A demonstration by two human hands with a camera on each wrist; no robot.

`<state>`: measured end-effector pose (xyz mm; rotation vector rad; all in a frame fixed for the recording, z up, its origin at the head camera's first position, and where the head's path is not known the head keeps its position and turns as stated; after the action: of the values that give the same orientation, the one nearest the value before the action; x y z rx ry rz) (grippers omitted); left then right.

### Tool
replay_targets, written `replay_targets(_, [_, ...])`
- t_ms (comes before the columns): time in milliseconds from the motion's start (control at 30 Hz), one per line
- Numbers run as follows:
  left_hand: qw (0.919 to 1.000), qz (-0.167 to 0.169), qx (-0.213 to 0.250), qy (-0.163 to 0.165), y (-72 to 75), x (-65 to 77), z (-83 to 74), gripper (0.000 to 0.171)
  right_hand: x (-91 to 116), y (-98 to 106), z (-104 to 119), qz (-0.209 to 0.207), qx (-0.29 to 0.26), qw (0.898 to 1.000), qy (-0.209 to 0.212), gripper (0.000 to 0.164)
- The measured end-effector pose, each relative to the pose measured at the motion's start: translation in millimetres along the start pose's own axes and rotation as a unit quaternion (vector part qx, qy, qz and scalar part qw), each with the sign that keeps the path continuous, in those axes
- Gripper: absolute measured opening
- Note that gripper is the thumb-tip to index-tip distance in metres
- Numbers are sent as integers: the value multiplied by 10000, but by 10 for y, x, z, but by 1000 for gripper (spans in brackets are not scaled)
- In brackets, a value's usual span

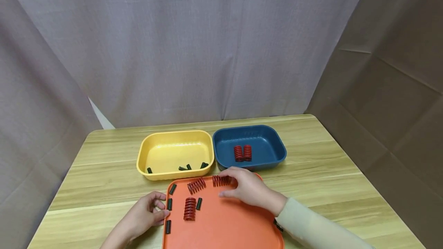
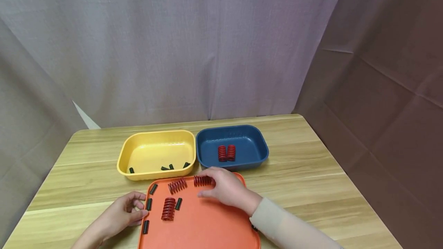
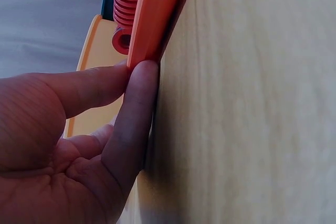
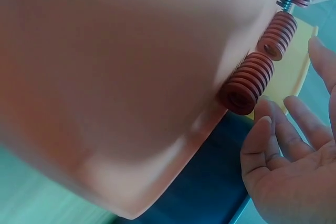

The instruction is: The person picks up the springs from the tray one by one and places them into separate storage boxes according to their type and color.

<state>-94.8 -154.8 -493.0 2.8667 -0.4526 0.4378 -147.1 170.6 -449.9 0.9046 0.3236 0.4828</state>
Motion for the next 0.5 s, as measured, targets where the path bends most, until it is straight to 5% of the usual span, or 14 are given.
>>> replay_targets(500, [10000,-6,21,-6,-1,-2,3,45,-11,-33,12,174,297,9994,71,58])
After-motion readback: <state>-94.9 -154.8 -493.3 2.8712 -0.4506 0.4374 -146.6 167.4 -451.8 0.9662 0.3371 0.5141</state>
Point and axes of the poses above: each hand's wrist, its own x-axis away from the middle knuckle, its own y-axis out of the back of the hand, z = x × y, the point moved 1 cm from there along -x, towards the middle knuckle, and after that the axes turned 3 degrees about y, right-handed, at the moved point
